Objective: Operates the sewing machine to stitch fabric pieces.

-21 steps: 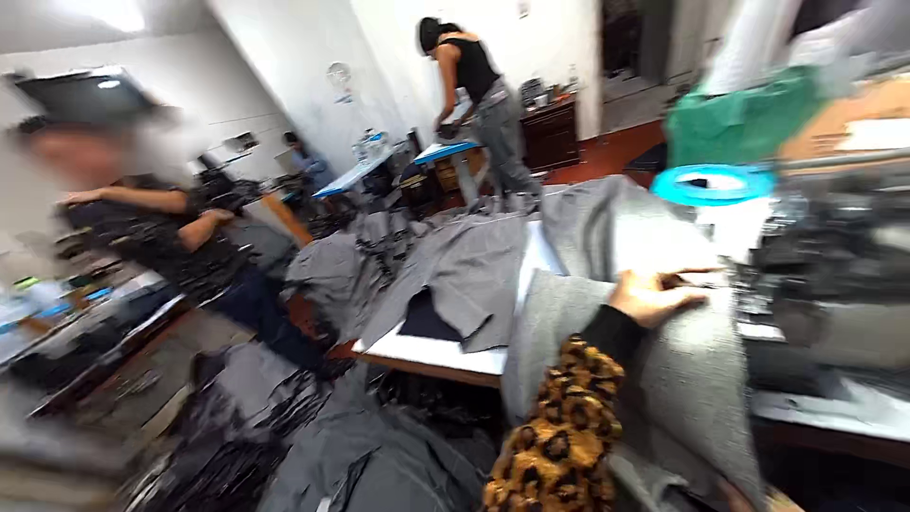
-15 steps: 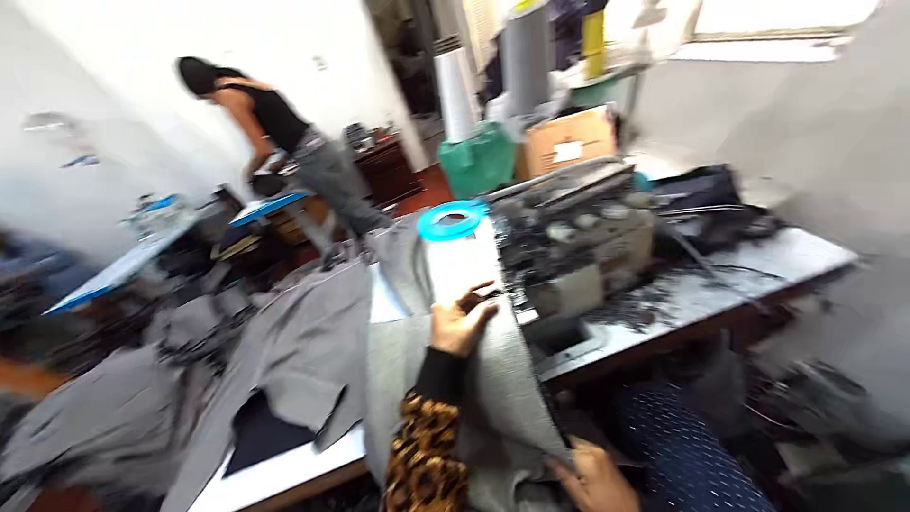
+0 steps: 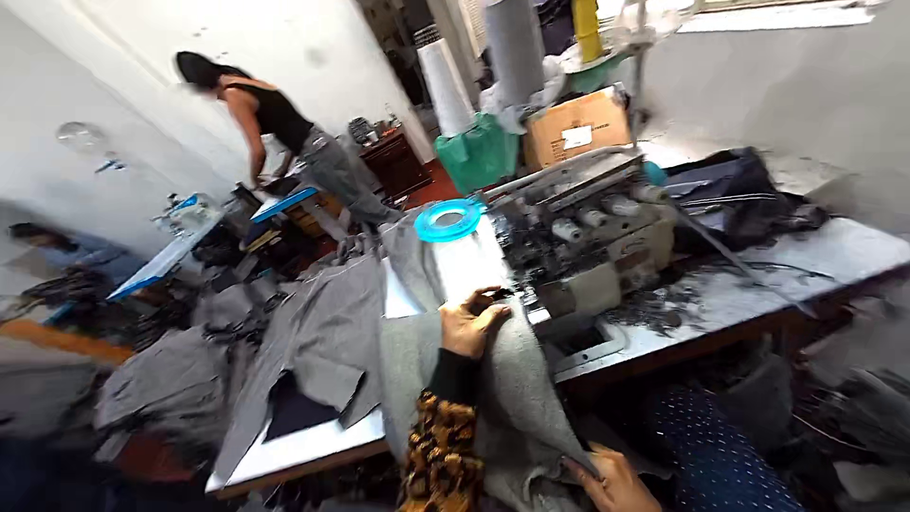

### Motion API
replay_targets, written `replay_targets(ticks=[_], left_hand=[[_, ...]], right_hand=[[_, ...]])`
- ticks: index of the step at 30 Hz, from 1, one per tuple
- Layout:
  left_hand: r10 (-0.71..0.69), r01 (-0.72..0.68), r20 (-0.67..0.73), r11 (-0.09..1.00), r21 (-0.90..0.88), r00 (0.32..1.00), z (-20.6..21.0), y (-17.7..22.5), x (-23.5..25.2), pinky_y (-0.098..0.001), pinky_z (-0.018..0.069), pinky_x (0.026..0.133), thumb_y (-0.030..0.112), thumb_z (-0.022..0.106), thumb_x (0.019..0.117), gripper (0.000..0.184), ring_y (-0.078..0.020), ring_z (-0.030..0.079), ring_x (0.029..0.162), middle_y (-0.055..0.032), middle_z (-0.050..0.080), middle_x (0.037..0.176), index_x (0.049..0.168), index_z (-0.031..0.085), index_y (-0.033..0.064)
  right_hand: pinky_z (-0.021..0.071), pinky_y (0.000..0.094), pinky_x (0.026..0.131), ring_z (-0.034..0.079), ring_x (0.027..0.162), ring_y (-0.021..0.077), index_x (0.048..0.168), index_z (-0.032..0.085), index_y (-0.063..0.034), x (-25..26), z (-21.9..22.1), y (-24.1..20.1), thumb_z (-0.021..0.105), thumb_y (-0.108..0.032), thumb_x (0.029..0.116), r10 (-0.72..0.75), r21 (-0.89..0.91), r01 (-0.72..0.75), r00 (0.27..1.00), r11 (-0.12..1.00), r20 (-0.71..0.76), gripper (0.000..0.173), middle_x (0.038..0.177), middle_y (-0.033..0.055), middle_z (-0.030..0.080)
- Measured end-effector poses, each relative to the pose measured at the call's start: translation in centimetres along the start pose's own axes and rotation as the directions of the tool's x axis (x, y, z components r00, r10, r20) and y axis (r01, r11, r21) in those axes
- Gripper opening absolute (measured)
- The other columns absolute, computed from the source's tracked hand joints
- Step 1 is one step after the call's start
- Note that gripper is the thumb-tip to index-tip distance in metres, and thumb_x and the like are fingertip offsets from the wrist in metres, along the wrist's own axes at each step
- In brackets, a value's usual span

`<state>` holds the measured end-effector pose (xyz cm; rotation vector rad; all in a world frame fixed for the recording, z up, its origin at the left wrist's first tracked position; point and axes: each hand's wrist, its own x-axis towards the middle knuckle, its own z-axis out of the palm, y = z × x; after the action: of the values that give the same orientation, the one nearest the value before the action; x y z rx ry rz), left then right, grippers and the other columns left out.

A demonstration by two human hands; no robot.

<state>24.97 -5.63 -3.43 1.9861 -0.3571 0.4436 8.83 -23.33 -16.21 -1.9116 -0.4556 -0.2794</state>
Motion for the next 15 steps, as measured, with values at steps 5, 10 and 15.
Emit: replay_targets(ticks=[5, 10, 15], left_hand=[[0.022, -0.016, 0.046, 0.992, -0.125, 0.999, -0.6, 0.1, 0.3, -0.0278, 0.0601, 0.074, -0.009, 0.08, 0.0776, 0.032, -0.0116, 0.071, 0.073, -0.0131, 0.075, 0.086, 0.109, 0.073, -0.0063], [0.01, -0.001, 0.075, 0.994, -0.113, 0.997, -0.7, 0.1, 0.4, -0.029, 0.0591, 0.075, -0.007, 0.08, 0.0792, 0.034, -0.011, 0.07, 0.072, -0.0118, 0.075, 0.084, 0.112, 0.073, -0.0053], [0.272, -0.29, 0.101, 0.877, 0.383, 0.957, -1.0, 0.8, -0.8, -0.048, 0.0528, 0.093, 0.008, 0.079, 0.0847, 0.025, -0.027, 0.069, 0.101, -0.0123, 0.074, 0.107, 0.11, 0.078, 0.0053]], right_hand=[[0.0574, 0.0535, 0.078, 0.073, 0.08, 0.0429, 0.087, 0.072, 0.0154, 0.4, -0.4, -0.3, 0.061, -0.005, 0.0934, 0.008, -0.003, -0.008, 0.995, 1.0, 0.095, 0.024, 0.084, 0.03, 0.072], [0.0573, 0.0528, 0.079, 0.073, 0.081, 0.0414, 0.088, 0.072, 0.016, 0.2, -0.9, -0.7, 0.064, -0.007, 0.0932, 0.022, -0.021, -0.02, 0.994, 1.0, 0.102, 0.025, 0.086, 0.0307, 0.072], [0.0578, 0.0493, 0.072, 0.072, 0.071, 0.0357, 0.08, 0.073, 0.0107, -0.2, -1.1, -2.5, 0.067, -0.011, 0.0922, 0.005, -0.018, -0.004, 0.998, 1.0, 0.068, 0.025, 0.075, 0.0237, 0.071]])
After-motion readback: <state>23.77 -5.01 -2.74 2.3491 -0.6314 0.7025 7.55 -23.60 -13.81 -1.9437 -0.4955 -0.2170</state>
